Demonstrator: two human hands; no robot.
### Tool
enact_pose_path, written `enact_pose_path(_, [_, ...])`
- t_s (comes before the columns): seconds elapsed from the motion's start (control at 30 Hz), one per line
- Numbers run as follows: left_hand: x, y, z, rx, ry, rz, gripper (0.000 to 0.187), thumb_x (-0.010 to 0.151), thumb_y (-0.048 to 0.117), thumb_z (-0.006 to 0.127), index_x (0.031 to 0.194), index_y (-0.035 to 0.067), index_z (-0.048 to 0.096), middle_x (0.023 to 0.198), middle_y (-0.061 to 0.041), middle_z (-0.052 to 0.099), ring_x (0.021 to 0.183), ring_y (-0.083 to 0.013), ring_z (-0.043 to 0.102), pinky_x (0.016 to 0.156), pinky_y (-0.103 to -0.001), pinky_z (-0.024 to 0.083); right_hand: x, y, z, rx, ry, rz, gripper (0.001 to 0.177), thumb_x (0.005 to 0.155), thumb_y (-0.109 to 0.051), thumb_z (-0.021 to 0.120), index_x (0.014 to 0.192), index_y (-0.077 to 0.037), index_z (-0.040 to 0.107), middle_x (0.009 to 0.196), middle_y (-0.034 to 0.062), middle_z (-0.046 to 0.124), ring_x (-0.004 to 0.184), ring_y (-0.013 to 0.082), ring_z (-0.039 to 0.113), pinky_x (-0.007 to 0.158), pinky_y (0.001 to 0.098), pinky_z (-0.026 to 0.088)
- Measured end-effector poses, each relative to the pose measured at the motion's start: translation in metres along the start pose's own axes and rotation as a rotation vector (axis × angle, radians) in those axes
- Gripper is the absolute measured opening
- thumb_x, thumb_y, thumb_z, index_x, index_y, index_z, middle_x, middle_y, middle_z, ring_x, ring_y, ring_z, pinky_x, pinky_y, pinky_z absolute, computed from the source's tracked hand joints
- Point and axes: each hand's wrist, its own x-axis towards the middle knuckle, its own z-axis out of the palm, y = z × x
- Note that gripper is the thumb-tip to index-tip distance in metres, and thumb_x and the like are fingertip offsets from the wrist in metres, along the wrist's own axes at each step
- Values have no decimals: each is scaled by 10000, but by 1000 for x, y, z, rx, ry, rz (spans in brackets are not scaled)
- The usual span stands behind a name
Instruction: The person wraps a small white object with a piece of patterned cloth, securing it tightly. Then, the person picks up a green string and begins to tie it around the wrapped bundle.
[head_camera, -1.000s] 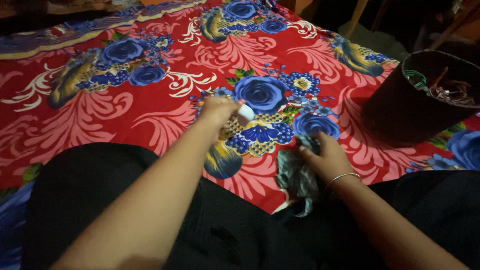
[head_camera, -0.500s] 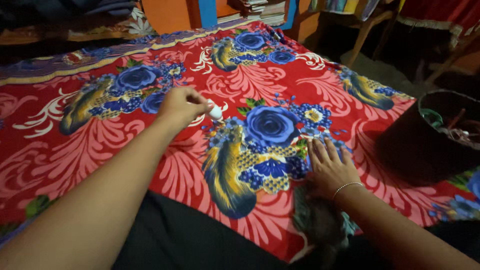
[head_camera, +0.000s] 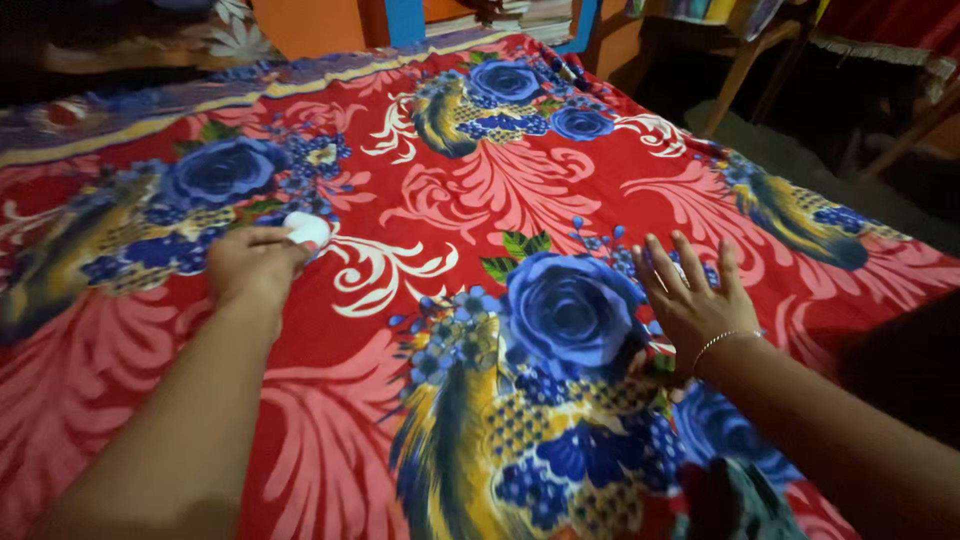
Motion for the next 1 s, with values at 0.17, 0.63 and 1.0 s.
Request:
enact_pose_path(0.17, [6, -41, 25, -51, 186, -102, 321, 723, 34, 863, 991, 31, 685, 896, -75, 737, 733, -160, 697, 643, -306, 576, 50, 0, 1, -252, -299, -158, 1726, 475, -648, 1001, 1637, -147, -172, 1734, 111, -128, 1588, 374, -61, 1192, 671, 41])
enact_pose_path(0.63, [-10, -39, 45, 199, 379, -37, 544, 665, 98, 952, 1074, -5, 607, 982, -140, 742, 831, -185, 729, 715, -318, 591, 121, -53, 73, -333, -314, 69, 1031, 932, -494, 661, 1667, -187, 6, 1699, 81, 169, 1495, 289, 299, 1195, 557, 166])
enact_pose_path(1.0, [-16, -27, 44, 171, 275, -136, 353, 752, 77, 873, 1061, 30, 709, 954, -74, 760, 816, -149, 729, 709, -301, 566, 114, -57, 67, -278, -405, 121, 1247, 845, -490, 797, 1653, -171, -97, 1716, 131, 55, 1477, 338, 309, 1145, 564, 237])
